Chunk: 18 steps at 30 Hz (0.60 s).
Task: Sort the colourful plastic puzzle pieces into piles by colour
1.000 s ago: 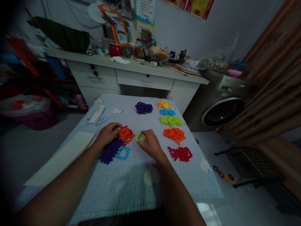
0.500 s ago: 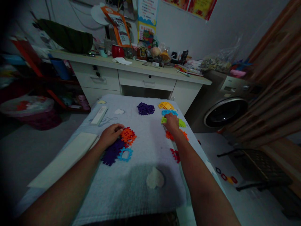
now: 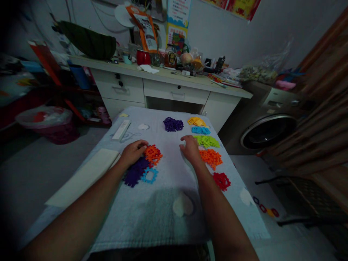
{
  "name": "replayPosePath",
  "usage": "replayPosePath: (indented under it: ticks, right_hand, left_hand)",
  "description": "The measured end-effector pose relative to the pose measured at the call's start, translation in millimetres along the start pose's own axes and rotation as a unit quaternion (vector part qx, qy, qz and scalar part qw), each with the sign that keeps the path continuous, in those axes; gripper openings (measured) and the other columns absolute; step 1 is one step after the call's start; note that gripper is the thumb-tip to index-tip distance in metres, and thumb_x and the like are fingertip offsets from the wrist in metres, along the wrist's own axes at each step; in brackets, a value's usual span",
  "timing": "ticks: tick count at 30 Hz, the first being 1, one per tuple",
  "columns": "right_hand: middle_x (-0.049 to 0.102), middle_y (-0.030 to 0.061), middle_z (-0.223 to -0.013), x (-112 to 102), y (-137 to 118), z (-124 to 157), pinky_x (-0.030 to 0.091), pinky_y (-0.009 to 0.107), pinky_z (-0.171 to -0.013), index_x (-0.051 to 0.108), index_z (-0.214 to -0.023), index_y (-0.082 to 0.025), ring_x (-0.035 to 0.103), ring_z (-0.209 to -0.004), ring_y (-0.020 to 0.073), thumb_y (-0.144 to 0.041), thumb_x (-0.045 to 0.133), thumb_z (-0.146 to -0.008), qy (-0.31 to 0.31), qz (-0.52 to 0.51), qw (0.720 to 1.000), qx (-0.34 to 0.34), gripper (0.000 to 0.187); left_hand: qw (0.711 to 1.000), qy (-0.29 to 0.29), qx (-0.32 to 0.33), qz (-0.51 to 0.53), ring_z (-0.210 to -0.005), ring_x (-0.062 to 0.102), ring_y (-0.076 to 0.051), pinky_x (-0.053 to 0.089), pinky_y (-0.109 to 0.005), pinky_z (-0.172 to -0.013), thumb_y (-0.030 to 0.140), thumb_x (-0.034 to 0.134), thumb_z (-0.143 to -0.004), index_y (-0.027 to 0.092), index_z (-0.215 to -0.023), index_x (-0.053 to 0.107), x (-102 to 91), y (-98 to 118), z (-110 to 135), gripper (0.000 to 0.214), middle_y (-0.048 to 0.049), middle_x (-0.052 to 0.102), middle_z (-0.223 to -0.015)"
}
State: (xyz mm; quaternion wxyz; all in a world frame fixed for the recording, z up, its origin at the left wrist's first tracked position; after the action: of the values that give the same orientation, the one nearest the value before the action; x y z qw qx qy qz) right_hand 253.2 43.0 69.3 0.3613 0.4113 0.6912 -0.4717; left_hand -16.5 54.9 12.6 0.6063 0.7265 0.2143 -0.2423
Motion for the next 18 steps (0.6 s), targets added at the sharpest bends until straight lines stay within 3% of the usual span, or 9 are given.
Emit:
replayPosePath:
  ticks: [3, 7, 10, 13, 18]
  right_hand:
    - [0.065, 0.009, -0.111, 26, -47, 17, 0.039, 0.04, -0.099, 0.064, -0.106, -0.019, 0.056, -0.108, 0.0229, -0.022, 0.062, -0.084, -0.052, -0.089, 0.992, -0.075, 0.022]
    - [0.061, 0.0121, -0.124, 44, -88, 33, 0.038, 0.039, -0.1, 0.058, -0.122, -0.017, 0.052, -0.114, 0.0237, -0.031, 0.062, -0.088, -0.056, -0.131, 0.982, -0.121, 0.037]
    - [0.052, 0.0137, -0.14, 53, -100, 37, 0.034, 0.044, -0.105, 0.05, -0.136, -0.018, 0.044, -0.126, 0.0275, -0.038, 0.059, -0.09, -0.059, -0.121, 0.982, -0.133, 0.05]
    - [0.048, 0.0122, -0.145, 63, -101, 37, 0.031, 0.047, -0.106, 0.046, -0.141, -0.021, 0.04, -0.129, 0.0292, -0.037, 0.057, -0.091, -0.081, -0.107, 0.982, -0.133, 0.053]
    - [0.055, 0.0109, -0.135, 71, -99, 36, 0.034, 0.044, -0.104, 0.061, -0.127, -0.022, 0.044, -0.123, 0.0273, -0.033, 0.066, -0.087, -0.084, -0.099, 0.983, -0.131, 0.041]
  left_hand:
    - [1.0, 0.004, 0.002, 0.004, -0.087, 0.066, -0.022, 0.049, -0.033, -0.079, 0.035, 0.048, -0.082, 0.022, -0.102, 0.068, -1.7, 1, 1, 0.031, -0.0035, 0.072, -0.094]
    - [0.999, 0.016, 0.015, 0.025, -0.098, 0.065, -0.023, 0.049, -0.035, -0.088, 0.031, 0.045, -0.082, 0.021, -0.103, 0.068, -4.6, 3, 2, 0.033, -0.0047, 0.072, -0.104]
    - [0.998, 0.02, 0.022, 0.051, -0.105, 0.064, -0.023, 0.047, -0.036, -0.095, 0.03, 0.045, -0.082, 0.021, -0.104, 0.067, -5.7, 2, 2, 0.033, -0.0054, 0.071, -0.108]
    - [0.994, 0.015, 0.017, 0.104, -0.098, 0.065, -0.022, 0.049, -0.036, -0.094, 0.03, 0.046, -0.08, 0.019, -0.103, 0.066, -5.5, 1, 1, 0.032, -0.0062, 0.071, -0.107]
    - [0.978, -0.001, 0.007, 0.208, -0.084, 0.066, -0.019, 0.052, -0.036, -0.085, 0.031, 0.051, -0.075, 0.017, -0.098, 0.064, -2.0, 2, -1, 0.03, -0.0062, 0.071, -0.101]
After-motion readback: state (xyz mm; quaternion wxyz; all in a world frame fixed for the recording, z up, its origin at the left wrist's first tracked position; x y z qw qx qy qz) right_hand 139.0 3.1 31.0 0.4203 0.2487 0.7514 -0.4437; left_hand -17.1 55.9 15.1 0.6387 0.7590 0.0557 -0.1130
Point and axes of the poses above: each hand's wrist, its own z-axis away from the middle knuckle, its own x-axis out of the palm, y = z × x, the point moved 8 cm from there along -z, towards the middle knuckle
